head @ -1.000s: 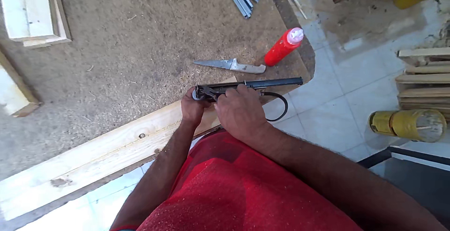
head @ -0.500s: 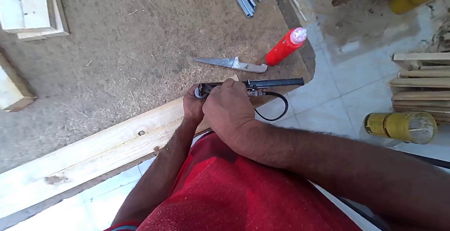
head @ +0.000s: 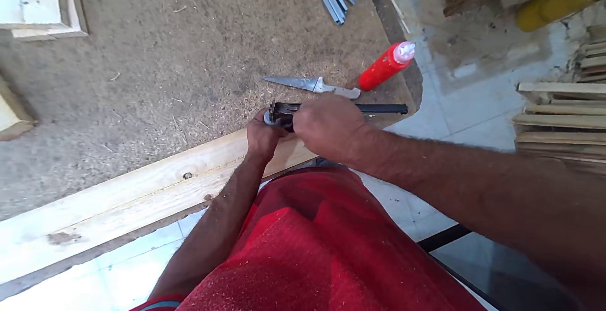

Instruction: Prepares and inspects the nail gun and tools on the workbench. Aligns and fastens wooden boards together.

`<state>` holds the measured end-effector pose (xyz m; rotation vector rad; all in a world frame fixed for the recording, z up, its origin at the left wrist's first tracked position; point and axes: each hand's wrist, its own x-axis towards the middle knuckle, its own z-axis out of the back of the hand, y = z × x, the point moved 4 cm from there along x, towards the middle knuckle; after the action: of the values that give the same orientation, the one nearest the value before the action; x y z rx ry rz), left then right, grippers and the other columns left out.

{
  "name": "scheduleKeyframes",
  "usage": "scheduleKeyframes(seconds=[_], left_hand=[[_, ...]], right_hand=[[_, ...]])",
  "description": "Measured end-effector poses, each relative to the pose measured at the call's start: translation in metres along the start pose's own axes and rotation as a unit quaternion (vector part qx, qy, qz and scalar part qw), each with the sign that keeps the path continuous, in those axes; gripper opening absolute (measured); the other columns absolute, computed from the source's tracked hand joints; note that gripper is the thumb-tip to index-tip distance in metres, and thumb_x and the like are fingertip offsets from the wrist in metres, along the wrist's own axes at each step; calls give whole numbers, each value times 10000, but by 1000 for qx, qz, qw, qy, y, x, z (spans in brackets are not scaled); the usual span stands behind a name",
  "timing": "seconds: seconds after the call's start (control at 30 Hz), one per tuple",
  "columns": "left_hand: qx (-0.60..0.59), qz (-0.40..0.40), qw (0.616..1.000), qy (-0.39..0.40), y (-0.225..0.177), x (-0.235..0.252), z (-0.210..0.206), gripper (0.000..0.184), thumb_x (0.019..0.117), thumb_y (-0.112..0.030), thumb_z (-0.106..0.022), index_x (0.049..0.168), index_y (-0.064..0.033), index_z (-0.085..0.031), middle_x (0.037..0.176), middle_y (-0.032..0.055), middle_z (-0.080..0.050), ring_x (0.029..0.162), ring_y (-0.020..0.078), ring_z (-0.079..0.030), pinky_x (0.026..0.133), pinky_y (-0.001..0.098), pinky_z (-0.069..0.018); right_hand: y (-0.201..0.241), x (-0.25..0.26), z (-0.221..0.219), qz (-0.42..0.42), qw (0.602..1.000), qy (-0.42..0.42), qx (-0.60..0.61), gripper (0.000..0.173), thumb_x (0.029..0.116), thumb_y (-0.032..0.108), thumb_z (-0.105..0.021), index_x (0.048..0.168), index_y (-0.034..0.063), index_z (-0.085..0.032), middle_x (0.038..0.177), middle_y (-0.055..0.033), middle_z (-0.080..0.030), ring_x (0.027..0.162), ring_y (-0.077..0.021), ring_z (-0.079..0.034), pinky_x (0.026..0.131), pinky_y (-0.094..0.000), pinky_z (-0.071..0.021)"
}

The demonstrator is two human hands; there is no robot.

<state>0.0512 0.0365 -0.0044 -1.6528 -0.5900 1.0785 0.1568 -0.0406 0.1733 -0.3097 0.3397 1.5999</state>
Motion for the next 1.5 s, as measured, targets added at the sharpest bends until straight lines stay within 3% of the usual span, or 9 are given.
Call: scheduleKeyframes(seconds=[0.27, 0.43, 0.63, 0.97, 1.13, 1.23, 1.37, 1.43, 1.5], left_hand=[[28, 13, 1000, 4, 2, 0, 0, 484, 593, 175, -710, 1031, -32, -706, 951, 109, -756, 835, 210, -733, 706, 436, -628], [30, 3, 999, 11, 5, -1, 2, 539, 552, 182, -723, 1049, -27, -700, 969, 106, -757, 875, 211, -735, 747, 445, -631], [55, -11, 997, 45, 9, -3, 3, 548, 566, 171, -745, 1073, -35, -708, 993, 105, -758, 883, 217, -740, 746, 448, -641], [-44, -22, 999, 15, 6, -5, 6, 526, 591, 191, -688, 1080, 0, -656, 995, 124, -751, 908, 221, -734, 787, 434, -632], [-85, -33, 996, 7, 6, -4, 10, 542, 557, 185, -695, 1063, 3, -632, 986, 125, -744, 916, 218, -727, 812, 423, -624], [-75, -35, 996, 22, 7, -6, 9, 524, 545, 182, -724, 1033, -2, -675, 974, 128, -751, 899, 224, -732, 798, 433, -628], [-43, -31, 998, 31, 7, -5, 9, 549, 585, 189, -718, 1094, -12, -675, 1016, 115, -753, 921, 214, -736, 795, 426, -638], [-35, -37, 998, 33, 8, -6, 10, 548, 594, 178, -716, 1102, -25, -676, 1009, 105, -755, 914, 202, -736, 780, 412, -638], [-43, -43, 998, 34, 8, -5, 9, 580, 568, 202, -724, 1101, -22, -677, 1026, 110, -756, 934, 209, -736, 801, 419, -638]], right_hand=[[-17, -10, -47, -68, 981, -80, 163, 351, 1037, 290, -528, 799, 60, -645, 792, -113, -648, 766, -293, -688, 614, -477, -556], [-26, -19, -64, -123, 912, -80, 383, 416, 1026, 335, -577, 667, 128, -542, 584, -12, -491, 521, -156, -501, 494, -371, -423], [-31, -32, -90, -159, 825, -77, 536, 441, 1013, 376, -609, 652, 127, -563, 562, -9, -475, 511, -154, -473, 504, -378, -391], [6, -12, -143, -38, 403, -62, 912, 214, 1047, 202, -495, 908, 75, -598, 587, 23, -467, 431, -65, -445, 402, -206, -409], [2, -8, -139, 74, 324, -43, 942, 294, 1016, 243, -501, 739, 152, -539, 598, 30, -490, 457, -68, -485, 419, -204, -422], [-9, -23, -121, 76, 380, -79, 918, 304, 1003, 275, -535, 727, 147, -547, 605, 18, -522, 481, -66, -504, 441, -204, -419], [-64, -27, -61, -21, 761, -218, 611, 399, 1009, 376, -551, 707, 118, -593, 587, 31, -502, 506, -86, -467, 477, -301, -392], [-88, -5, -35, -64, 880, -236, 407, 441, 1029, 423, -536, 738, 97, -600, 652, -31, -523, 593, -177, -532, 552, -402, -454], [-113, 34, -32, -116, 952, -191, 209, 439, 1044, 451, -509, 947, 81, -725, 944, -122, -685, 979, -313, -650, 881, -542, -505]])
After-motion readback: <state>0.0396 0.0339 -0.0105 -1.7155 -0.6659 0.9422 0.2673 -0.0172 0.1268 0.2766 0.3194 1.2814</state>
